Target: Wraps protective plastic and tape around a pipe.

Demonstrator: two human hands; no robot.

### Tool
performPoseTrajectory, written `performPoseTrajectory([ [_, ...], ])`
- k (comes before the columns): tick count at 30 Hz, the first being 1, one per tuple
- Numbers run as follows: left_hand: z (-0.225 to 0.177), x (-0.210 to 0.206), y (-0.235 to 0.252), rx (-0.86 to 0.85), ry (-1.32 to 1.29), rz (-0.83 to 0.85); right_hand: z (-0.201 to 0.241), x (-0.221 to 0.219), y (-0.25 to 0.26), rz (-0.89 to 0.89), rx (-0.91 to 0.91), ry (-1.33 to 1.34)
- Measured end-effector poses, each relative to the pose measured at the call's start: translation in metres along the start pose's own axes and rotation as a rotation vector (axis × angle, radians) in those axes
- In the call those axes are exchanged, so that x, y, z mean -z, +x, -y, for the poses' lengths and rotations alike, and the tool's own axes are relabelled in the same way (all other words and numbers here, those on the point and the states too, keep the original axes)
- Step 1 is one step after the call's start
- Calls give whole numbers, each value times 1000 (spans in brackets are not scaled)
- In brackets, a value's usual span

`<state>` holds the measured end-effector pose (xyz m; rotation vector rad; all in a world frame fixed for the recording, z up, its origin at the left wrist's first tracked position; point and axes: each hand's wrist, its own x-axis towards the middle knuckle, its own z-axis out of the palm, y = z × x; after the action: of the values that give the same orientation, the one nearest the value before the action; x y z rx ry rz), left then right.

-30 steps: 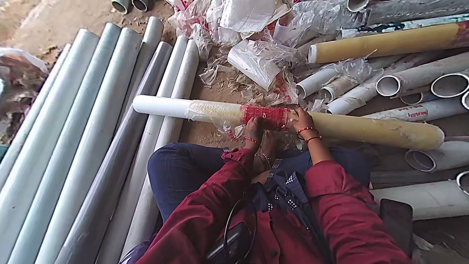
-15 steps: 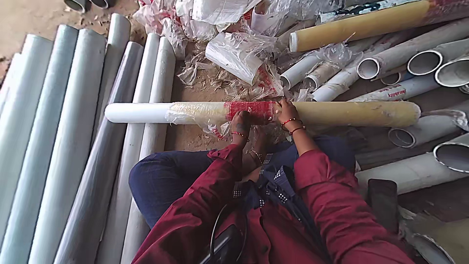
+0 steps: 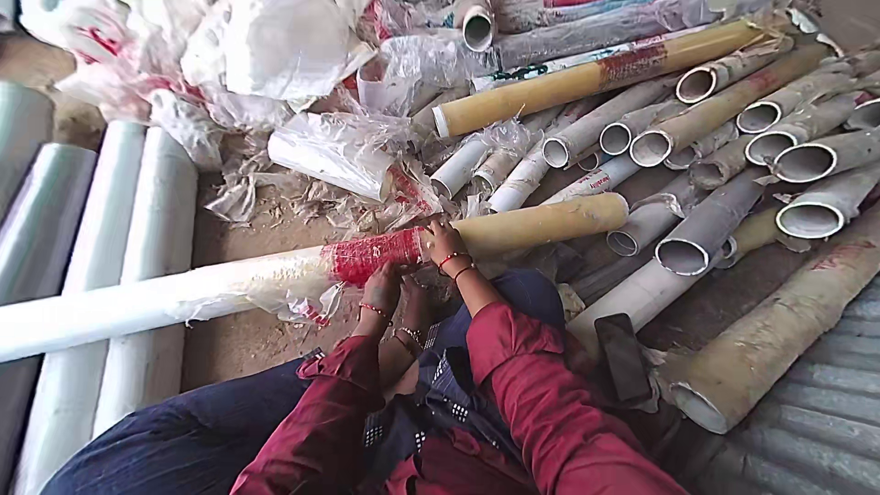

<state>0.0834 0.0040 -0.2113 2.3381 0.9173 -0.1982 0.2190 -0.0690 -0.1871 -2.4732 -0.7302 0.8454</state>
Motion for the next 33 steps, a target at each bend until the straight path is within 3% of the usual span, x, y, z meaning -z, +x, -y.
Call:
performPoseTrajectory([
  [3,-12,20,11,32,-66,53,10,11,-2,33,7,-59],
  [9,-2,61,47,45,-171,-62,6,4,3,-3,6,-99],
  [13,24,49,64,7,-303,-142,7,3,2,-23,2,-110],
  [22,29,53,58,96,-323,-17,1,-2,-2,-32,-13,-84],
  [33,44,44,31,-126,-450,-58,-6,-4,-14,-4,25,-74],
])
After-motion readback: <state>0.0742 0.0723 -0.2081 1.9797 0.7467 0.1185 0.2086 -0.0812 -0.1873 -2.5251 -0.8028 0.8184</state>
